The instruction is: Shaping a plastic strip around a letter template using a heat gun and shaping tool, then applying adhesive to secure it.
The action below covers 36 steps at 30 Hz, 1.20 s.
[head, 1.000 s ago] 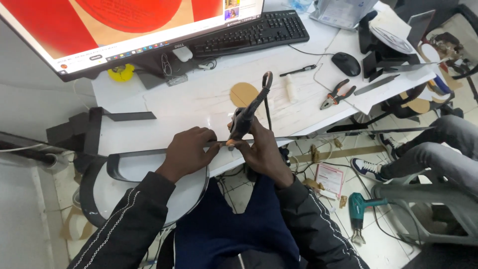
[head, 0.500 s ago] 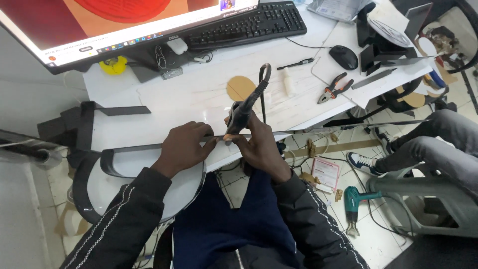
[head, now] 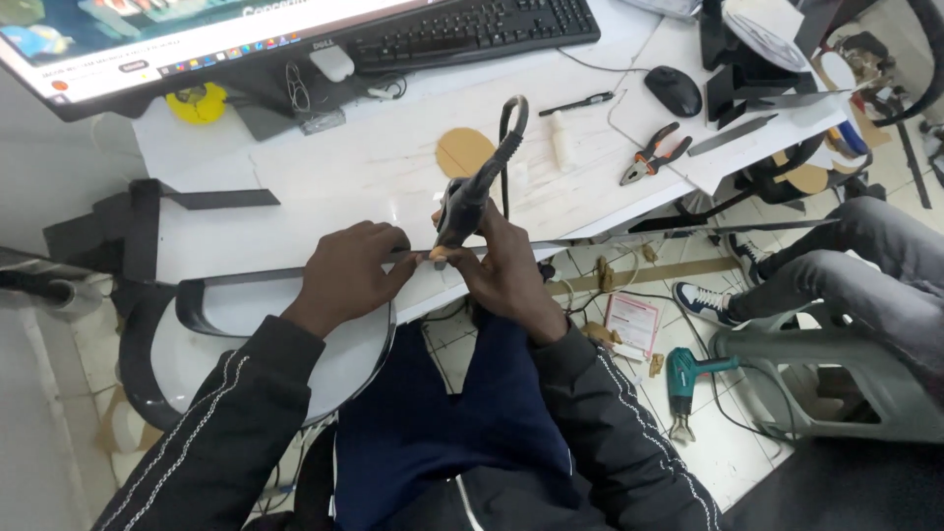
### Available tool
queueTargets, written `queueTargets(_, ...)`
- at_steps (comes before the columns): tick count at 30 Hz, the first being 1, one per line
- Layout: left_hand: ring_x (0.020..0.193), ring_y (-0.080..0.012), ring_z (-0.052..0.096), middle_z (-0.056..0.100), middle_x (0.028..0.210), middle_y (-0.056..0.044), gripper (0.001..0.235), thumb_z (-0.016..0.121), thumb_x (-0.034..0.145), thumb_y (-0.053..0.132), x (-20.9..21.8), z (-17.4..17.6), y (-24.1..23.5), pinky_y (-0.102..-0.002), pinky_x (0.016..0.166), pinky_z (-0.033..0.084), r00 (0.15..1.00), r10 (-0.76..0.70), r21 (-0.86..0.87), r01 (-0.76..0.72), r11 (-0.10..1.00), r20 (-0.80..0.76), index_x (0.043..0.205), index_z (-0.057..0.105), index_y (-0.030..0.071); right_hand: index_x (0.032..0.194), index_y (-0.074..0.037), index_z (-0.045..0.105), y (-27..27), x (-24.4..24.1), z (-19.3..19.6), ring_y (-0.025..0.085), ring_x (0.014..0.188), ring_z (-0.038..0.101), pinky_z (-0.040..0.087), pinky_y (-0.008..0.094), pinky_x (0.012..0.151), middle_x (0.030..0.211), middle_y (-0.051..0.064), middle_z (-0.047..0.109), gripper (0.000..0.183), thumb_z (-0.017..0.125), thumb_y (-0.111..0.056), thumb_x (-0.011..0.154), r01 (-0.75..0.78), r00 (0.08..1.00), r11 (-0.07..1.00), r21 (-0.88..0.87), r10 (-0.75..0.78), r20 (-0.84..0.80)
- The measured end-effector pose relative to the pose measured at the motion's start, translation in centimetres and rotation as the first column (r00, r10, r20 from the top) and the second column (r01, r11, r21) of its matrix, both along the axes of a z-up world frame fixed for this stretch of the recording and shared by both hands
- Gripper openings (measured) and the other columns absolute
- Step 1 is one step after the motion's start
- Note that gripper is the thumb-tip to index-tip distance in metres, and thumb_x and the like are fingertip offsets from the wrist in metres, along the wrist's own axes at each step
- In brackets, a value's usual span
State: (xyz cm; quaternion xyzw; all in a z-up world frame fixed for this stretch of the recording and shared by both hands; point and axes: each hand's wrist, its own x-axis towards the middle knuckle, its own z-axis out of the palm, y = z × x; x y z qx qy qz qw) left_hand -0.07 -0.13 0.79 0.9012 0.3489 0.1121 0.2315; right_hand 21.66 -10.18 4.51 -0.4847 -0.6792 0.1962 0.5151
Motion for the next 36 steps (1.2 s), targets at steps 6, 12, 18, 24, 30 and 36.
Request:
queueTargets(6, 0.098, -0.0322, 0.082, 0.083, 0.096, -0.013, 0.035, 0.069, 0.110, 0.040, 0.1, -0.6, 0.2, -0.042, 0.081, 0.065, 1.000, -0.010, 0.019, 0.010, 1.000, 0.018, 0.118, 0.083, 0.009, 0.130, -0.004, 0.067, 0.4, 0.4, -0.8, 0.049, 0.108, 0.083, 0.066, 0.064, 0.092, 0.112, 0.022, 0.084, 0.037, 0.087, -0.006, 0.099, 0.007, 1.000, 1.000, 0.001, -0.007, -0.009)
queueTargets(12, 0.099, -0.0311, 0.083, 0.083, 0.097, -0.012, 0.037, 0.065, 0.112, 0.042, -0.1, -0.4, 0.3, -0.042, 0.083, 0.065, 1.000, -0.021, 0.006, 0.021, 1.000, -0.007, 0.119, 0.083, 0.010, 0.132, -0.005, 0.068, 0.4, 0.7, -1.9, 0.048, 0.111, 0.082, 0.066, 0.063, 0.096, 0.117, 0.020, 0.085, 0.039, 0.088, -0.010, 0.099, 0.009, 1.000, 1.000, -0.012, -0.009, 0.009)
queueTargets(18, 0.097, -0.0326, 0.083, 0.083, 0.095, -0.014, 0.037, 0.066, 0.111, 0.040, 0.0, 0.1, 0.2, -0.043, 0.081, 0.066, 1.000, -0.022, -0.008, 0.022, 1.000, 0.013, 0.118, 0.083, 0.008, 0.132, -0.004, 0.067, 0.5, 0.6, -1.9, 0.049, 0.114, 0.081, 0.065, 0.064, 0.096, 0.121, 0.022, 0.084, 0.038, 0.087, -0.008, 0.101, 0.003, 1.000, 1.000, -0.009, -0.003, 0.001)
queueTargets(24, 0.095, -0.0291, 0.083, 0.082, 0.093, -0.010, 0.033, 0.071, 0.106, 0.037, 0.0, -1.7, 0.6, -0.040, 0.079, 0.066, 1.000, -0.021, 0.026, 0.021, 0.999, 0.003, 0.121, 0.084, 0.010, 0.130, -0.004, 0.067, 0.4, 0.5, -1.9, 0.051, 0.115, 0.081, 0.066, 0.065, 0.096, 0.121, 0.022, 0.083, 0.037, 0.088, -0.006, 0.099, 0.005, 1.000, 1.000, 0.005, -0.005, 0.012)
queueTargets(30, 0.092, -0.0297, 0.082, 0.081, 0.092, -0.011, 0.032, 0.070, 0.105, 0.031, -0.1, -1.0, 0.7, -0.041, 0.077, 0.067, 0.999, -0.043, 0.032, 0.043, 0.999, 0.020, 0.123, 0.084, 0.007, 0.128, -0.001, 0.066, 0.4, 0.5, -1.2, 0.051, 0.113, 0.081, 0.068, 0.064, 0.096, 0.120, 0.024, 0.083, 0.035, 0.087, -0.005, 0.100, -0.017, 1.000, 1.000, 0.018, 0.017, 0.026)
queueTargets(36, 0.091, -0.0296, 0.082, 0.081, 0.091, -0.012, 0.034, 0.069, 0.105, 0.030, 0.0, -1.0, 0.9, -0.041, 0.076, 0.067, 0.999, -0.043, 0.010, 0.043, 0.999, -0.004, 0.124, 0.083, 0.006, 0.131, -0.001, 0.066, 0.6, 0.5, -1.8, 0.051, 0.115, 0.080, 0.066, 0.065, 0.099, 0.121, 0.025, 0.082, 0.039, 0.088, -0.005, 0.099, -0.014, 1.000, 1.000, 0.019, 0.014, 0.006)
